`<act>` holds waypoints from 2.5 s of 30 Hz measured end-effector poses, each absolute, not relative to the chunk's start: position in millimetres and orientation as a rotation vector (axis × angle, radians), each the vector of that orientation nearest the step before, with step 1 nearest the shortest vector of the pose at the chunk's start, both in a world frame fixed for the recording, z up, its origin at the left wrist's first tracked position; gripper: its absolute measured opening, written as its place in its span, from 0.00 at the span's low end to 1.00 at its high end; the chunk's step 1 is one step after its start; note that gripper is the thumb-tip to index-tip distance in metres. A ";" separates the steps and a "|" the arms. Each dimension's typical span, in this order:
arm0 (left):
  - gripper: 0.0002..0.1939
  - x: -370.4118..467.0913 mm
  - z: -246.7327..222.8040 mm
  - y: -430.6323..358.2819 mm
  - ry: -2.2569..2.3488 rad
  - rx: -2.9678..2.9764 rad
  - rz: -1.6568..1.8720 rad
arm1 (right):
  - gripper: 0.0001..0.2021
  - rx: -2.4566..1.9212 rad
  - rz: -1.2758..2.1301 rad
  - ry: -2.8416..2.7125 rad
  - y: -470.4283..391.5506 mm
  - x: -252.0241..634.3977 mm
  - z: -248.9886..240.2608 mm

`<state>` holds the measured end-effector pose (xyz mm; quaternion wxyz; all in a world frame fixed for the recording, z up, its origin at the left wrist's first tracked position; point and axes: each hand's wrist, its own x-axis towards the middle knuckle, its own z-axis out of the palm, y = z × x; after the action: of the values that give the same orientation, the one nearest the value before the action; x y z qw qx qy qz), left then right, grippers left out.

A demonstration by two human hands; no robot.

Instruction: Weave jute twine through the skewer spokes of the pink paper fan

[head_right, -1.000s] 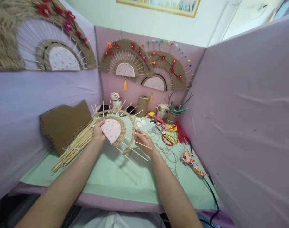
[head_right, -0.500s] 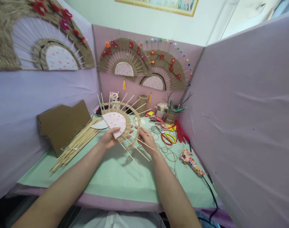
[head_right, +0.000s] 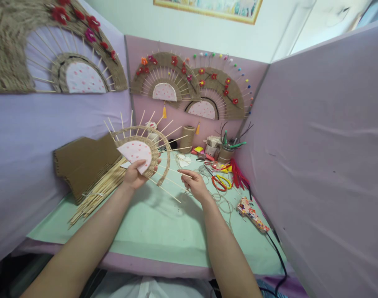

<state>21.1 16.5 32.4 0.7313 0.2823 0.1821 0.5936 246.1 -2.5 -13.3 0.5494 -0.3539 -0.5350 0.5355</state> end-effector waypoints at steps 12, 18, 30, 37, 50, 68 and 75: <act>0.23 11.7 26.0 26.5 0.444 0.768 1.344 | 0.16 -0.996 0.860 -1.343 2.6 268.0 -10.3; 0.20 15.4 22.0 31.8 0.461 0.719 1.465 | 0.13 -1.074 0.741 -1.387 2.1 265.8 -10.5; 0.16 17.4 23.6 29.2 0.441 0.711 1.524 | 0.14 -1.035 1.168 -1.494 -1.8 271.2 -6.9; 0.19 26.4 18.8 25.3 0.438 0.670 1.412 | 0.14 -0.996 1.431 -1.550 -7.6 257.0 -11.7; 0.15 35.4 13.2 25.6 0.522 0.620 1.472 | 0.17 -1.034 1.384 -1.756 -13.9 252.7 -8.9; 0.20 32.8 18.4 27.4 0.515 0.616 1.605 | 0.16 -1.354 0.850 -1.290 -47.0 263.1 -24.9; 0.21 34.1 16.5 28.2 0.499 0.601 1.642 | 0.13 -1.347 0.556 -1.353 -84.2 226.8 -23.8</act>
<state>34.1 28.2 16.5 0.6143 0.2608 0.2163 0.7126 226.8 -84.2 -23.8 0.5451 -0.5680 -0.5703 0.2345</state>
